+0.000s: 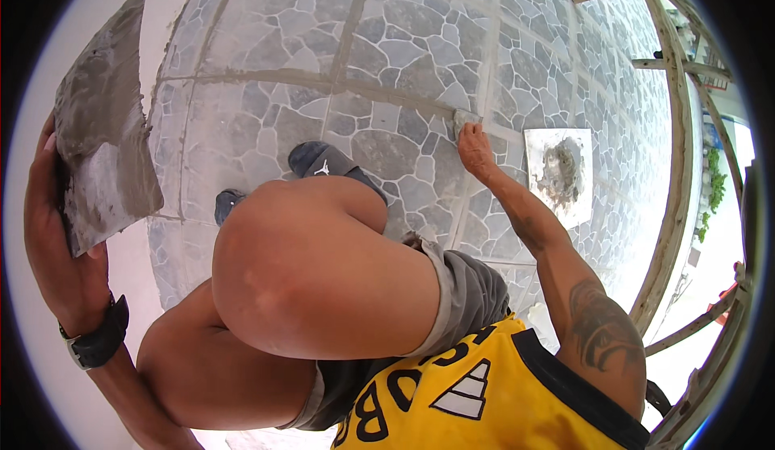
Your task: Applying mortar or grout to fill gaps between floor stones using putty knives.
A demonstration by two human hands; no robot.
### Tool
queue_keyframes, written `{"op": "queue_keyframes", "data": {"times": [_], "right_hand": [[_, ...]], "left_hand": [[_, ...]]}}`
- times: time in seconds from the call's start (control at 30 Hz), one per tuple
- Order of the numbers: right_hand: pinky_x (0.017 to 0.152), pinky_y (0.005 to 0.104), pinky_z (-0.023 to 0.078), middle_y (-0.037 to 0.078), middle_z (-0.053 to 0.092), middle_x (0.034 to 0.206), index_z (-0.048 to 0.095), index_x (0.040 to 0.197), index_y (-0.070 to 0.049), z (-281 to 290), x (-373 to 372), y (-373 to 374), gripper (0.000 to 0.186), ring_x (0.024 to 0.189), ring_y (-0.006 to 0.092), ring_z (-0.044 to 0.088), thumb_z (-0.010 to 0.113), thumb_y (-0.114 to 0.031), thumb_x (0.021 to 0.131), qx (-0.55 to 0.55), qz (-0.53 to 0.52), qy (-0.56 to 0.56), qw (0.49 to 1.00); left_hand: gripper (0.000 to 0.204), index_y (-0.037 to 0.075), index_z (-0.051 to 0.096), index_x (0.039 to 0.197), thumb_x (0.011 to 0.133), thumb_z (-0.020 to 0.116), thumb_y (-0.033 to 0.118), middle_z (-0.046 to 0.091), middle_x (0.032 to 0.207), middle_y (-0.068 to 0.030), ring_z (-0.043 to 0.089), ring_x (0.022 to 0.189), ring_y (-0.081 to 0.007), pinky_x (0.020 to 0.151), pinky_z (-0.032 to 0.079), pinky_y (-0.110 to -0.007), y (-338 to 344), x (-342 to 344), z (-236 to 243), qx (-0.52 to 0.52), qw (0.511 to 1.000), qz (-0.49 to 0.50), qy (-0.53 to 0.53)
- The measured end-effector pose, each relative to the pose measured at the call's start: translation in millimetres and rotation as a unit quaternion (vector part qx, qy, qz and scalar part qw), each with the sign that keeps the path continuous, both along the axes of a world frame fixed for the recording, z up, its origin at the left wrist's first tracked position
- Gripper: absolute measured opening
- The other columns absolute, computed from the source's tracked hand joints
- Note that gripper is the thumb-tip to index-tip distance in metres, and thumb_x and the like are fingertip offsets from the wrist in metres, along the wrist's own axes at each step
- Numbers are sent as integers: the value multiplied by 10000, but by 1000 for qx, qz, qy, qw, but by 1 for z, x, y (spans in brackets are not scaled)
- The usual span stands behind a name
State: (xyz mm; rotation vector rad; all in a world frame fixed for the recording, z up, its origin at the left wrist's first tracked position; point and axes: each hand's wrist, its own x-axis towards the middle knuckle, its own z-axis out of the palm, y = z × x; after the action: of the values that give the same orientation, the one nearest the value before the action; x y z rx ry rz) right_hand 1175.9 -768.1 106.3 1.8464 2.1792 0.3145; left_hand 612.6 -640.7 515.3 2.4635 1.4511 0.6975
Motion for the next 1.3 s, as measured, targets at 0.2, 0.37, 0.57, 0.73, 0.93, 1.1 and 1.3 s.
{"op": "queue_keyframes", "data": {"times": [0.2,0.37,0.57,0.73,0.93,1.1,1.3], "right_hand": [[770,423,531,209,517,1023,575,982,88,61,26,20,290,975,373,519,595,17,702,-100,-85,153,980],[730,392,564,189,543,995,619,930,61,48,18,18,218,944,337,552,601,-11,725,-85,-23,71,994],[734,388,575,182,539,1013,625,927,39,70,14,38,226,975,345,547,624,-12,706,-48,-121,140,982],[741,388,575,192,572,996,637,893,13,57,2,33,194,975,343,576,609,-82,726,-88,-33,119,988],[651,301,470,95,628,847,657,1017,24,196,5,51,291,710,172,567,653,-199,830,-255,-287,511,769],[652,279,450,67,631,862,606,1118,59,341,-71,51,335,722,145,575,628,-183,887,-119,-198,822,521],[709,288,494,78,640,942,570,1200,59,493,-169,41,347,786,149,609,630,-95,894,1,-50,806,590]], "left_hand": [[923,-35,410,1409,819,666,627,450,1443,-204,466,1323,-309,1106,366,-401,10,17,15,9,999,-18,26],[863,-43,424,1397,842,678,568,460,1437,-197,472,1317,-306,1102,370,-393,13,14,19,28,998,-49,-21],[591,-48,446,1380,931,653,277,466,1441,-173,498,1288,-272,1078,398,-362,9,23,16,10,997,-78,-27],[447,-41,474,1362,921,537,-11,524,1399,-149,553,1215,-227,1022,442,-306,3,48,16,-64,992,-3,-108],[365,-50,529,1287,926,499,-3,614,1242,-109,641,895,-155,609,554,-261,-3,60,37,56,997,3,45],[384,-64,501,1295,990,399,148,653,950,-73,623,647,-110,439,490,-261,-7,71,81,-368,783,34,-500],[328,-28,552,1199,959,370,101,662,918,-66,634,638,-122,436,526,-293,-15,75,129,-396,738,14,-546]]}}
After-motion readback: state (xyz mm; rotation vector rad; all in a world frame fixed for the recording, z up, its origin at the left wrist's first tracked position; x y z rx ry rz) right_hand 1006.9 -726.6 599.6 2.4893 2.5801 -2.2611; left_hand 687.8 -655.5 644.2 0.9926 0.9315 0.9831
